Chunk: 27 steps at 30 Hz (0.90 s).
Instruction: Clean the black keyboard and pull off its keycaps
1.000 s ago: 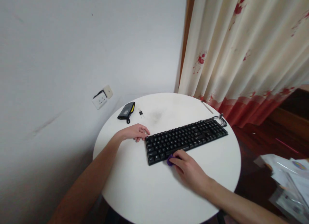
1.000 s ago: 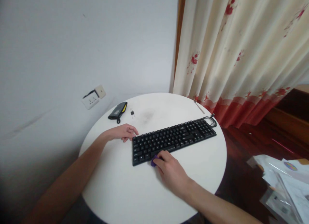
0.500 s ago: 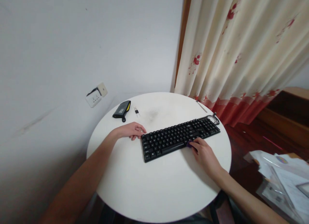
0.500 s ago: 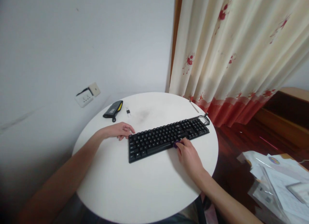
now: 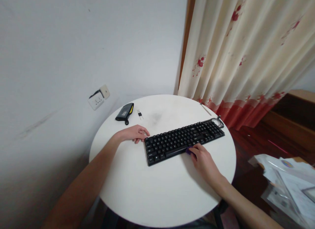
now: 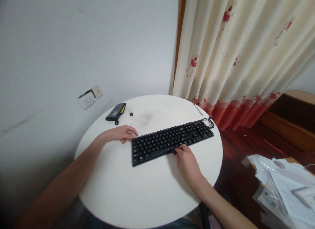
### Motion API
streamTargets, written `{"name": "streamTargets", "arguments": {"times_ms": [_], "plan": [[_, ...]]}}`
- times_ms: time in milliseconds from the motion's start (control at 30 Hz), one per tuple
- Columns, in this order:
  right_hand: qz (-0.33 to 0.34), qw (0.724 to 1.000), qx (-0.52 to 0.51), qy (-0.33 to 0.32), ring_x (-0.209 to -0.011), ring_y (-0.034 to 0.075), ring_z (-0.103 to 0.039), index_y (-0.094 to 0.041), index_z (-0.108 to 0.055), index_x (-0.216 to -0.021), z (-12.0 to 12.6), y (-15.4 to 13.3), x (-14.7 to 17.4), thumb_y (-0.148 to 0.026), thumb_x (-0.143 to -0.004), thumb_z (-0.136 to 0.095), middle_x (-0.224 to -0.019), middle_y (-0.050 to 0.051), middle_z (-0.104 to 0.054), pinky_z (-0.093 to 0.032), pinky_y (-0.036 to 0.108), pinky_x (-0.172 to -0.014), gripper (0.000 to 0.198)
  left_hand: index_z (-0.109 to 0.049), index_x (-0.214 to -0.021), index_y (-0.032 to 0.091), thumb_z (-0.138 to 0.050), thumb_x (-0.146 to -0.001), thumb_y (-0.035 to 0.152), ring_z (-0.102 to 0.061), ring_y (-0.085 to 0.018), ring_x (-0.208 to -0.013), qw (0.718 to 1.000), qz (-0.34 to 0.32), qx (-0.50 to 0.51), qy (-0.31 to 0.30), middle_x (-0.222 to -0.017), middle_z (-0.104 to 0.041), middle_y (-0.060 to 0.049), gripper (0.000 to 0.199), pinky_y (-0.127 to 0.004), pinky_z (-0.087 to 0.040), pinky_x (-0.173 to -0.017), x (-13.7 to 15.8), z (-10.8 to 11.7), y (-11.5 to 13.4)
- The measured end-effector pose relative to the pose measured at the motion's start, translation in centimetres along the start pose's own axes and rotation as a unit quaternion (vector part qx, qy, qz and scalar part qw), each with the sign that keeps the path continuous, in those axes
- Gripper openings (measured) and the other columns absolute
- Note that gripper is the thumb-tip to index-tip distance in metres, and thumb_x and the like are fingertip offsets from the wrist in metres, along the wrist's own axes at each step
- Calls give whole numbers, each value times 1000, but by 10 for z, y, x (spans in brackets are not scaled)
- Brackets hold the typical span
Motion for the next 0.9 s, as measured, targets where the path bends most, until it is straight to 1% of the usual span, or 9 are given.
{"name": "streamTargets", "arguments": {"times_ms": [100, 267, 367, 467, 533, 600, 767, 833, 900], "plan": [[19, 999, -7, -25, -88, 22, -59, -12, -72, -98, -6, -13, 0, -4, -88, -44, -97, 13, -62, -51, 35, -83, 31, -64, -107, 16, -66, -77, 46, -54, -10, -49, 1000, 3, 2, 0, -74, -68, -4, 42, -21, -34, -45, 0, 0, -1], [141, 975, -109, -135, -93, 18, -60, -19, -72, -99, -20, -71, 15, -1, -83, -50, -99, 7, -63, -50, 28, -85, 33, -64, -107, 17, -66, -76, 49, -54, -10, -49, 1000, -3, 0, 1, -75, -69, -5, 45, -21, -32, -45, -1, 1, -1], [125, 978, -127, -107, -93, 17, -60, -19, -72, -102, -13, -62, 15, 0, -82, -49, -100, 6, -63, -51, 28, -86, 35, -64, -107, 17, -66, -76, 49, -54, -10, -48, 1000, 0, 2, 3, -74, -69, -5, 45, -21, -33, -44, -1, 1, -1], [53, 995, -78, -23, -89, 19, -60, -17, -72, -100, -5, -26, 6, -3, -85, -48, -98, 9, -62, -52, 33, -83, 32, -65, -107, 16, -67, -75, 47, -55, -10, -50, 1000, -2, 8, 1, -74, -68, -5, 45, -21, -35, -46, -1, 0, -1], [28, 999, -33, 0, -87, 21, -59, -16, -72, -99, -6, -15, 1, -5, -86, -47, -96, 10, -61, -52, 36, -81, 30, -65, -108, 17, -67, -74, 46, -55, -11, -50, 1000, -5, 14, -1, -75, -69, -5, 45, -21, -36, -47, -2, 0, -2], [40, 999, -19, -15, -87, 22, -59, -15, -72, -97, -13, -23, -1, -5, -86, -47, -94, 11, -61, -52, 36, -81, 29, -65, -108, 17, -68, -74, 46, -55, -11, -50, 1000, -4, 18, -1, -76, -69, -5, 45, -22, -37, -47, -2, 0, -2], [152, 975, -105, -124, -92, 18, -59, -20, -72, -101, -34, -80, 12, 1, -82, -50, -98, 7, -62, -51, 28, -84, 35, -64, -108, 16, -67, -75, 47, -55, -11, -50, 1000, -3, 17, 3, -75, -68, -5, 45, -22, -36, -46, 0, 0, -1], [136, 979, -108, -107, -91, 18, -60, -19, -72, -101, -33, -80, 14, 1, -81, -50, -98, 7, -62, -51, 28, -84, 36, -64, -108, 16, -67, -75, 46, -54, -11, -49, 1000, -4, 17, 2, -75, -68, -5, 45, -22, -36, -47, 0, 0, -1], [94, 990, -82, -62, -90, 19, -59, -17, -72, -100, -30, -67, 10, 0, -82, -48, -98, 9, -62, -52, 32, -83, 34, -64, -108, 16, -67, -74, 45, -54, -11, -50, 1000, -3, 16, 0, -76, -68, -5, 45, -22, -37, -47, 0, -1, -1]]}}
Point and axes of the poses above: each hand's wrist, its own x-axis away from the middle knuckle, its own z-axis out of the back of the hand, y = z × x, the point moved 7 cm from there along -x, towards the middle knuckle
